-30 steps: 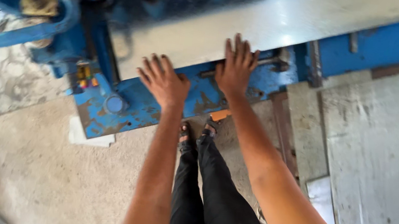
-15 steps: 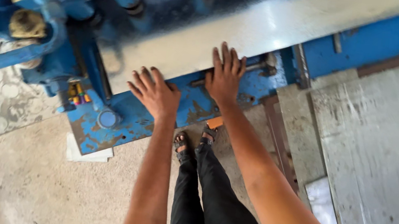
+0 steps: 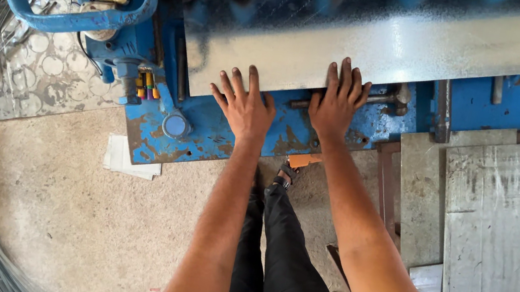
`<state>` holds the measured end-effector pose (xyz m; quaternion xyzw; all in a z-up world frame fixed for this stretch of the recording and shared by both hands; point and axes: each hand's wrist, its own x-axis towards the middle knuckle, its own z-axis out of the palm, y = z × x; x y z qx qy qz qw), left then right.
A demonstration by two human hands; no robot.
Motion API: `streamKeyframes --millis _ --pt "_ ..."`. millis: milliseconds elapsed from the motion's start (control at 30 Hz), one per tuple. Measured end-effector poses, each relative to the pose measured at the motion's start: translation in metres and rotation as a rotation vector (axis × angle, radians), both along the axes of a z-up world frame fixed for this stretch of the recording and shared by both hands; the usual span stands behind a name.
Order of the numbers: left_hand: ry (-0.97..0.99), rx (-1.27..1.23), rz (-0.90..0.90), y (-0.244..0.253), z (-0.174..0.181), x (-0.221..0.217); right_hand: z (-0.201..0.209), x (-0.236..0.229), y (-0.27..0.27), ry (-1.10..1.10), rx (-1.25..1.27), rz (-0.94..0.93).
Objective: The person repeatedly feeds a large rectangular metal sheet into a blue industrial bending machine. They align the sheet, push it through the rollers to bend it, and then remove it. This process is repeated multiple times on the same sheet, flipping it over between passes to achieve the desired curvature.
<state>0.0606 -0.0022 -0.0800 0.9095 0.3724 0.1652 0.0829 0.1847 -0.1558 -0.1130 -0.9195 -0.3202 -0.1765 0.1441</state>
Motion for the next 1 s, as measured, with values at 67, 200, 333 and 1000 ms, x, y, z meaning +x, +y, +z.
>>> streamKeyframes --millis 67,200,333,1000 --pt "0.001 0.000 0.003 -0.001 -0.004 0.001 -0.001 0.000 0.000 -0.001 -0.009 -0.007" --pt "-0.009 0.016 0.002 0.000 -0.010 0.001 -0.003 0.000 -0.001 0.024 -0.035 -0.018" --pt "0.011 0.005 -0.001 0.000 -0.012 0.001 -0.004 0.000 -0.001 -0.004 -0.038 -0.014" --pt "-0.025 0.044 -0.007 -0.003 -0.021 0.001 -0.018 0.011 -0.009 0.052 0.227 0.063"
